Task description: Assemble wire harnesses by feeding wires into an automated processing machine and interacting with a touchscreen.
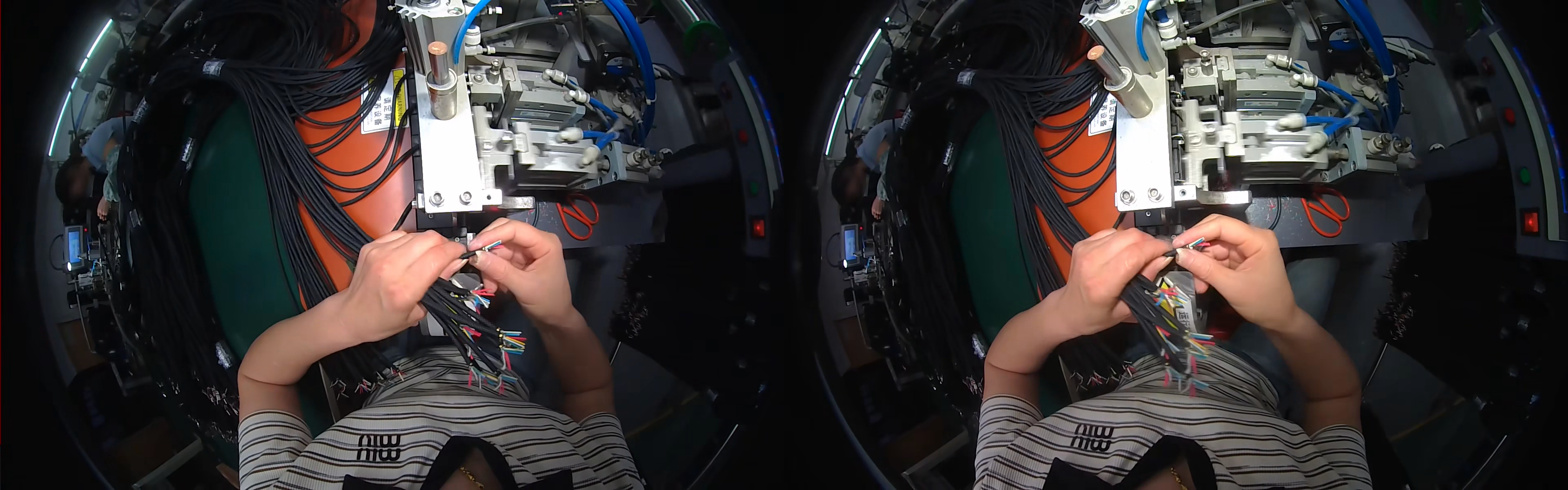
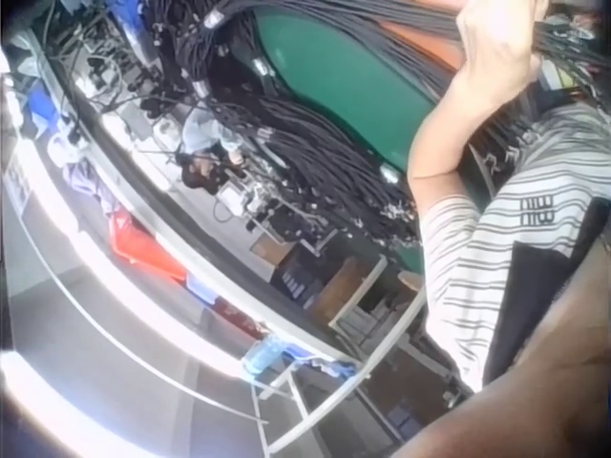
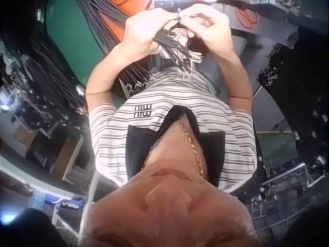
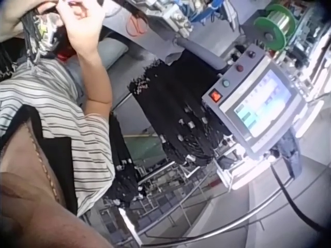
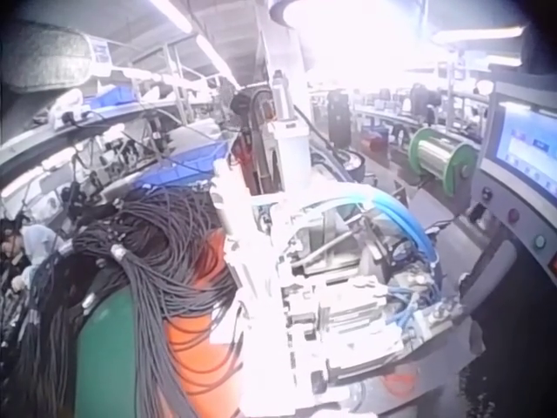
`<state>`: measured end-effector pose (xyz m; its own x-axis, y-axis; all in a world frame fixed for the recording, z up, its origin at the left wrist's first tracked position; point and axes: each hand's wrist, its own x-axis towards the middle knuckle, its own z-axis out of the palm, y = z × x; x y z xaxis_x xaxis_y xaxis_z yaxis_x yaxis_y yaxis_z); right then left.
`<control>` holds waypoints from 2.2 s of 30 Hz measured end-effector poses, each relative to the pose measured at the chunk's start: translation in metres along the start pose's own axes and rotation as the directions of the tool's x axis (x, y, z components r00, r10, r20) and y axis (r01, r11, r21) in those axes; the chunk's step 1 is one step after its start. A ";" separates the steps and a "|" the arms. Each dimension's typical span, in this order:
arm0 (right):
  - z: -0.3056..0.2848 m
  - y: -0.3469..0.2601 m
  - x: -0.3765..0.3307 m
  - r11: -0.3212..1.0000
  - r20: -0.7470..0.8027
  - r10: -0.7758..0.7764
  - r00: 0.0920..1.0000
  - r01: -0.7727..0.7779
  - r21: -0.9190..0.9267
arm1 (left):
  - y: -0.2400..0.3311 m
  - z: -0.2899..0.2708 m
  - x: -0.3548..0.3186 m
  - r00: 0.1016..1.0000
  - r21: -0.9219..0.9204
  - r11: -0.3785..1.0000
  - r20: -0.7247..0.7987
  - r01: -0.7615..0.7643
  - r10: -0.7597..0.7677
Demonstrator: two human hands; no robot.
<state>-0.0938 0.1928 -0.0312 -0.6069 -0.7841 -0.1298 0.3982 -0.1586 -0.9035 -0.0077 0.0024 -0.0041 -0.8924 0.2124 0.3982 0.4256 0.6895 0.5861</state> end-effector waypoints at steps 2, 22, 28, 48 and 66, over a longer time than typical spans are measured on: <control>0.003 0.008 0.001 0.970 -0.049 -0.138 0.989 0.125 -0.207 | 0.007 0.004 0.002 0.998 0.138 0.989 -0.036 -0.052 0.057; 0.008 -0.009 0.005 0.521 0.068 -0.502 0.862 0.364 -0.773 | 0.003 0.002 0.004 0.995 -0.127 0.987 -0.004 0.103 -0.104; 0.010 -0.016 0.003 0.139 0.145 -0.412 0.899 0.219 -0.966 | 0.009 0.001 0.001 0.998 0.300 0.952 0.002 -0.054 0.056; 0.008 -0.016 0.002 0.075 0.159 -0.348 0.924 0.196 -0.978 | 0.022 -0.003 0.012 0.971 0.457 0.881 0.238 -0.120 0.009; -0.007 -0.004 0.012 0.700 -0.079 -0.264 0.961 0.134 -0.702 | 0.010 -0.018 -0.004 0.981 0.230 0.964 0.108 0.131 -0.160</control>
<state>-0.1077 0.1882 -0.0322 -0.7431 -0.6642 0.0814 -0.2855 0.2047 -0.9363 0.0030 -0.0039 0.0125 -0.9598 0.1734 0.2206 0.2585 0.8523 0.4547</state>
